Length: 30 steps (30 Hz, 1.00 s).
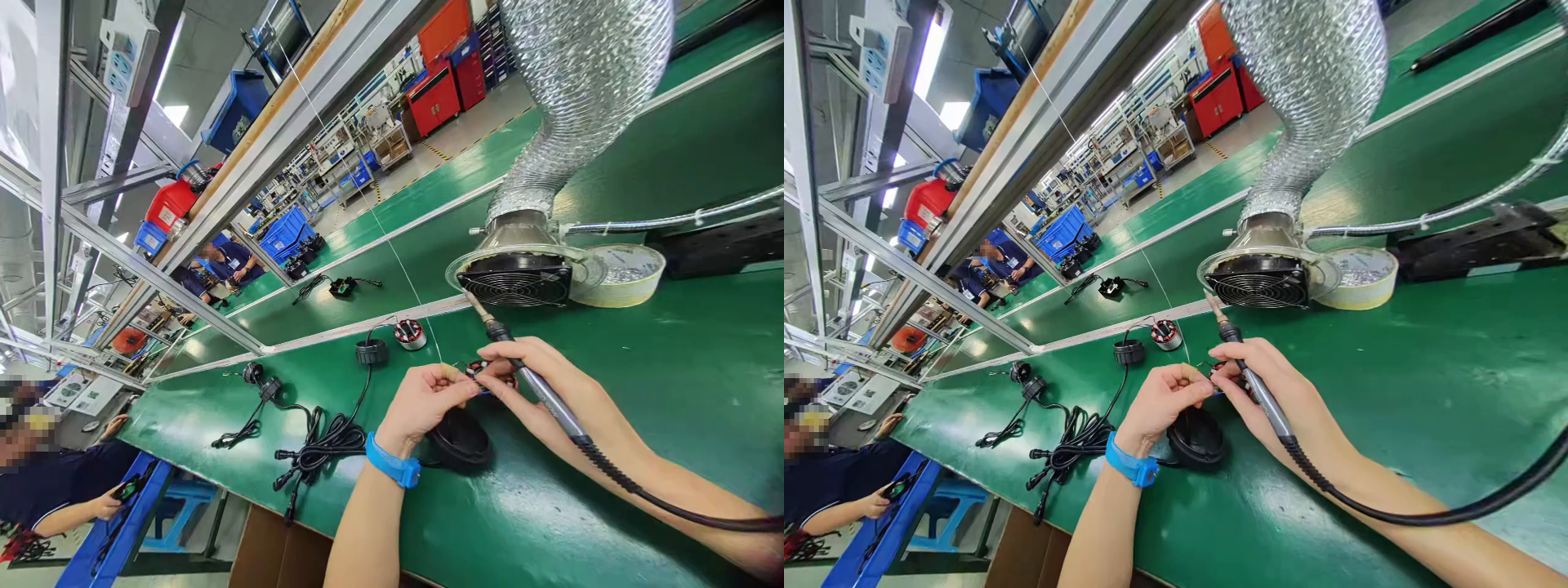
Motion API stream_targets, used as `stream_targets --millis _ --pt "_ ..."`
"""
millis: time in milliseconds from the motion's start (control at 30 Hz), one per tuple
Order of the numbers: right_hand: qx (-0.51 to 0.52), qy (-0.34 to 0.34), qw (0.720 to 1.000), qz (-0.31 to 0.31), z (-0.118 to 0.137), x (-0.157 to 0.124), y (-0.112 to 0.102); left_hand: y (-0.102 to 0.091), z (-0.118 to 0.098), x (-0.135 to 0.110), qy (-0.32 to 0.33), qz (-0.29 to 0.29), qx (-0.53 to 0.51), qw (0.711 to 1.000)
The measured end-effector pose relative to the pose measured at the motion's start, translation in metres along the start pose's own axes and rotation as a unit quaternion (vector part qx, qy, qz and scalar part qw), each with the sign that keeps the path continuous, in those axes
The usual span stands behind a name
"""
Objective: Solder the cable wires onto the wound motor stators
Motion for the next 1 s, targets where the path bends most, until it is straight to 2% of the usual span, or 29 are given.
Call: stream_targets --millis 133,267,333,400,533,700,867,1000 --pt "-0.02 -0.068 0.997 0.017 0.003 -0.002 0.006 -0.002 0.003 0.001 -0.001 -0.021 -0.016 1.0" --pt "-0.027 -0.092 0.995 0.02 0.003 -0.001 0.009 -0.006 0.008 0.003 0.003 -0.081 -0.016 0.997" --pt "-0.023 -0.078 0.997 0.012 0.004 0.002 0.006 -0.011 0.01 0.006 -0.001 -0.116 -0.016 0.993" --pt "-0.018 -0.037 0.999 0.009 0.003 0.006 -0.001 -0.015 0.012 0.009 -0.009 -0.144 -0.015 0.989" --pt "-0.02 0.053 0.998 -0.017 -0.006 0.006 -0.014 -0.019 0.015 0.012 -0.017 -0.156 -0.011 0.988" --pt "0.006 0.055 0.998 -0.001 -0.018 -0.004 -0.018 -0.021 0.016 0.012 -0.023 -0.17 -0.01 0.985" --pt "0.049 0.032 0.998 0.007 -0.015 -0.007 -0.02 -0.021 0.014 0.013 -0.011 -0.16 -0.008 0.987" --pt "0.064 0.043 0.997 0.012 -0.014 -0.007 -0.017 -0.019 0.012 0.012 -0.002 -0.152 0.0 0.988"
Point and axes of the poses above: each hand's wrist, its own x-axis towards the middle knuckle, its own y-axis out of the palm, z = x × y, the point moved 4 cm from there along x, towards the middle knuckle, and after that the axes turned 10 degrees about x, right-handed, at the moved point
